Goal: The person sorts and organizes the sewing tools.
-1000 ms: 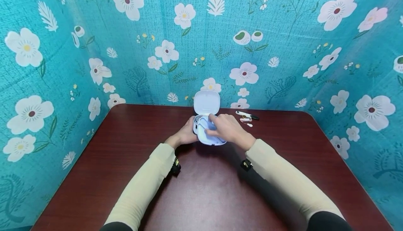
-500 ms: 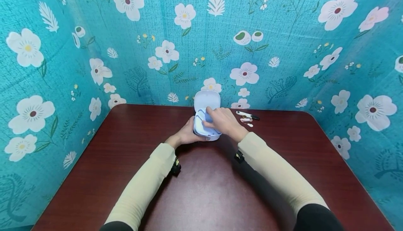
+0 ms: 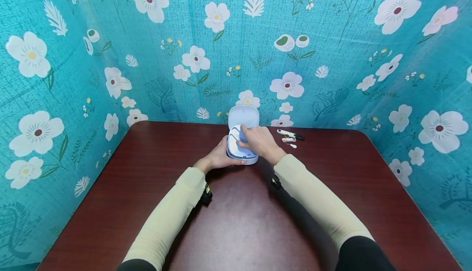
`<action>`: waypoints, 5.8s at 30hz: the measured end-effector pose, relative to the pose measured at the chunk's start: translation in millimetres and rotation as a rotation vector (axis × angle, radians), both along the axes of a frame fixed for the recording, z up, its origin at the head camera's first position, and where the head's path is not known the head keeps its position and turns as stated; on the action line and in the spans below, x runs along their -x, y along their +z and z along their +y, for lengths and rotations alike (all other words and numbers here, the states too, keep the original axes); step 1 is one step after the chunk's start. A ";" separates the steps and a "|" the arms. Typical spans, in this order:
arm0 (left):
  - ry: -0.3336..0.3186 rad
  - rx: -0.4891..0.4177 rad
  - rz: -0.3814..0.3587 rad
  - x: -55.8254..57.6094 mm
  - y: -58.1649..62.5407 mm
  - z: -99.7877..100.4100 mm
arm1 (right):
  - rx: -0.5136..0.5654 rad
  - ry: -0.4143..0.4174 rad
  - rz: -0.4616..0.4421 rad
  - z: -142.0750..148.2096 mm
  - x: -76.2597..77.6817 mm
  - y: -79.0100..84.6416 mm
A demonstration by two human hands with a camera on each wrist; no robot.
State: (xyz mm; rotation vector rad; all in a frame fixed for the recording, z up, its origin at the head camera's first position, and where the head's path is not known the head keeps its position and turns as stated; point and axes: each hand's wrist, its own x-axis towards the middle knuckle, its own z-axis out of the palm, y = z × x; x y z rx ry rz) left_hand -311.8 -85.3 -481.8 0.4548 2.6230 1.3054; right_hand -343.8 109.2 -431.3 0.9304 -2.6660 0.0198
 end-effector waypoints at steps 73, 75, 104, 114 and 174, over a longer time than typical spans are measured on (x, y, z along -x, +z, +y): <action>-0.079 0.153 -0.014 2.1 3.7 5.1 | 0.387 0.266 -0.409 67.0 -19.4 -20.2; -0.077 0.146 -0.012 1.5 4.9 4.6 | 0.366 0.268 -0.402 69.8 -22.2 -19.4; -0.057 0.096 0.005 0.2 2.3 3.7 | 0.216 -0.101 -0.288 168.7 6.4 -13.2; -0.056 0.120 -0.027 0.0 0.6 3.7 | 0.245 -0.187 -0.356 195.8 18.0 -20.8; -0.037 0.091 -0.012 -1.0 -1.6 4.8 | 0.529 -0.302 -0.503 181.3 38.1 -42.4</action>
